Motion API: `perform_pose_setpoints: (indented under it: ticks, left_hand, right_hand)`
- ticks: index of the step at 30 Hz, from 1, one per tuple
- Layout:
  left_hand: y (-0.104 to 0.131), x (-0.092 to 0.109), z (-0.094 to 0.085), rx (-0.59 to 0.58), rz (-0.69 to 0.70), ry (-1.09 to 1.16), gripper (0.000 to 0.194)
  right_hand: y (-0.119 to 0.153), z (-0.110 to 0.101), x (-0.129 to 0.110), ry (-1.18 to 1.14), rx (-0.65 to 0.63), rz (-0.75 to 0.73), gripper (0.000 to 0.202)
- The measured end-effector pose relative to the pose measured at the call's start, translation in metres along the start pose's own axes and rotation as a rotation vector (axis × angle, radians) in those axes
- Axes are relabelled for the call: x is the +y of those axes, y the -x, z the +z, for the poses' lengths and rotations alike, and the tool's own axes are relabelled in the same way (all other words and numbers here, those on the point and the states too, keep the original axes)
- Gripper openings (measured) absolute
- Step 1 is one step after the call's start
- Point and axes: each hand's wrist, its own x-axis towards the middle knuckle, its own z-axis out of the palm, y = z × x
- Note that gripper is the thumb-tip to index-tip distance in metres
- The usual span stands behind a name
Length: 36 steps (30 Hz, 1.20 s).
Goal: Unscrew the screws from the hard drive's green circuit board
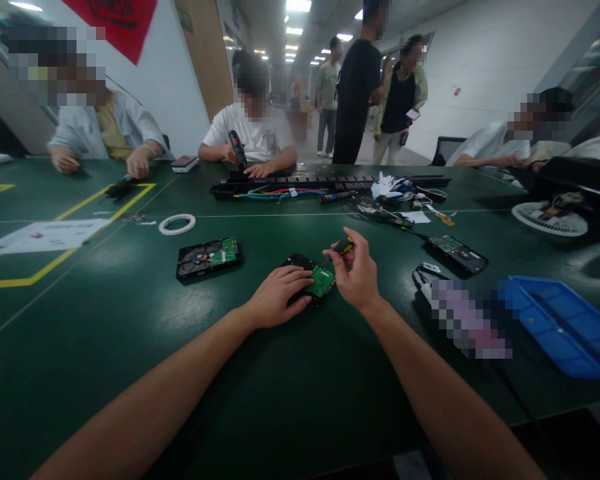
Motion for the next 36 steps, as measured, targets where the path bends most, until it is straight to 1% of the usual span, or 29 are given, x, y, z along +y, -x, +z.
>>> perform_pose_setpoints:
  ticks: [13, 20, 25, 31, 36]
  left_hand:
    - [-0.0012, 0.0022, -0.0011, -0.007, 0.0, -0.014, 0.042]
    - [-0.0019, 0.0056, -0.0052, 0.0, 0.01, -0.017, 0.041]
    - [-0.0019, 0.0066, -0.006, -0.003, 0.005, -0.02, 0.042]
    - [-0.0003, 0.0053, -0.0046, -0.018, 0.002, -0.027, 0.046]
    - [0.0005, 0.0047, -0.0032, -0.014, -0.001, -0.034, 0.049]
  right_hand:
    - [0.0007, 0.0003, 0.0028, -0.011, 0.016, 0.004, 0.057]
    - [0.0003, 0.0012, 0.0013, -0.033, 0.019, 0.01, 0.057]
    - [-0.0005, 0.0008, -0.0003, 0.008, 0.052, -0.009, 0.062]
    - [-0.0015, -0.0022, 0.0051, 0.126, 0.081, -0.044, 0.06]
    - [-0.0013, -0.0018, 0.0074, 0.075, 0.062, -0.044, 0.06]
